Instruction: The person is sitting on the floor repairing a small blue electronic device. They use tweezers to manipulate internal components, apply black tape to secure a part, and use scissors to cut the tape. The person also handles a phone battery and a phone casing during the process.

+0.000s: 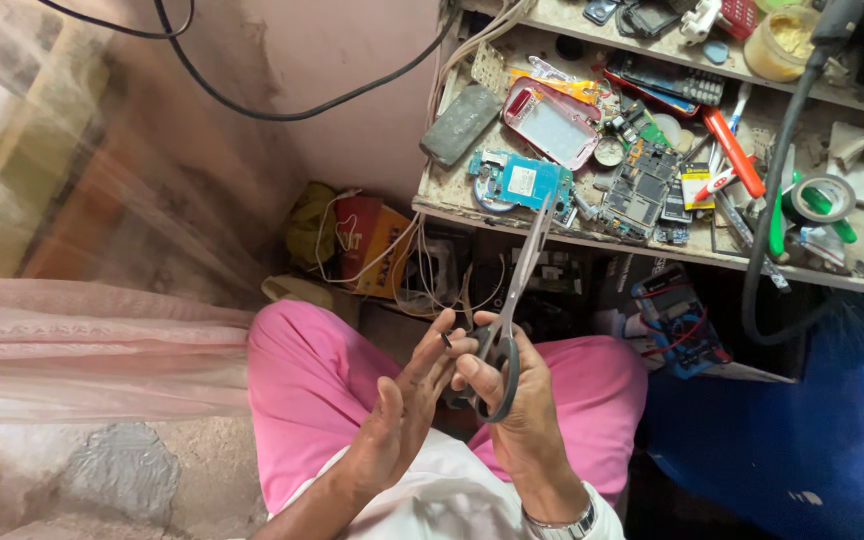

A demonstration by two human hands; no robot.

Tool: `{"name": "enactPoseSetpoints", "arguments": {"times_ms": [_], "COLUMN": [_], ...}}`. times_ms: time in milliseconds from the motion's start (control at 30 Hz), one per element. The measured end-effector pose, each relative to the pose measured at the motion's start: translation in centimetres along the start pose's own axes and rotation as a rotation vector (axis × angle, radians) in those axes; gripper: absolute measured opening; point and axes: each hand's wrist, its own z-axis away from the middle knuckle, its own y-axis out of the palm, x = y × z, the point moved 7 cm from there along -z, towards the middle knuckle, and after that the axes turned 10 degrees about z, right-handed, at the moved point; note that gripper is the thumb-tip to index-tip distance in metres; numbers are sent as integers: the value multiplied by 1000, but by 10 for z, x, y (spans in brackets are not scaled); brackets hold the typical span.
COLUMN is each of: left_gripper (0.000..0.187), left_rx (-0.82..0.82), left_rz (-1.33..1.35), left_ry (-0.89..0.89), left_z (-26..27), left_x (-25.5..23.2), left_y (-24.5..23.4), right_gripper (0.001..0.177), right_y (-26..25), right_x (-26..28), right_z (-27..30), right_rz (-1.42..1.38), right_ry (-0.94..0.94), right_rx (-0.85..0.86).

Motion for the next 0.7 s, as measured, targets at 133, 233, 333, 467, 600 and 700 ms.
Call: {"name": "enactPoseSetpoints", "arguments": {"times_ms": [133, 233, 333, 467, 600, 700], "left_gripper": [79, 79, 68, 61, 47, 33], "left_rx": [-20, -5, 33, 8, -174, -334], "left_rz": [-30, -138, -323, -392, -453, -463], "left_ry": [-8, 1, 79, 126, 137, -5], "left_z": [-1, -1, 1, 6, 6, 2], "left_x": [5, 3, -5, -11, -18, -19], "left_y": [-1, -1, 1, -5, -24, -40], "right_gripper": [63, 63, 61, 58, 55, 54], "right_y": [0, 3, 6, 4, -4, -8], "right_x": [-2, 0, 4, 11, 25, 34], "right_z": [2, 3, 3, 3, 3, -1], "right_rz": [-31, -33, -30, 44, 172, 311], "right_ry": [74, 87, 55, -18, -126, -124], "right_rx": [-26, -40, -28, -6, 29, 98]}}
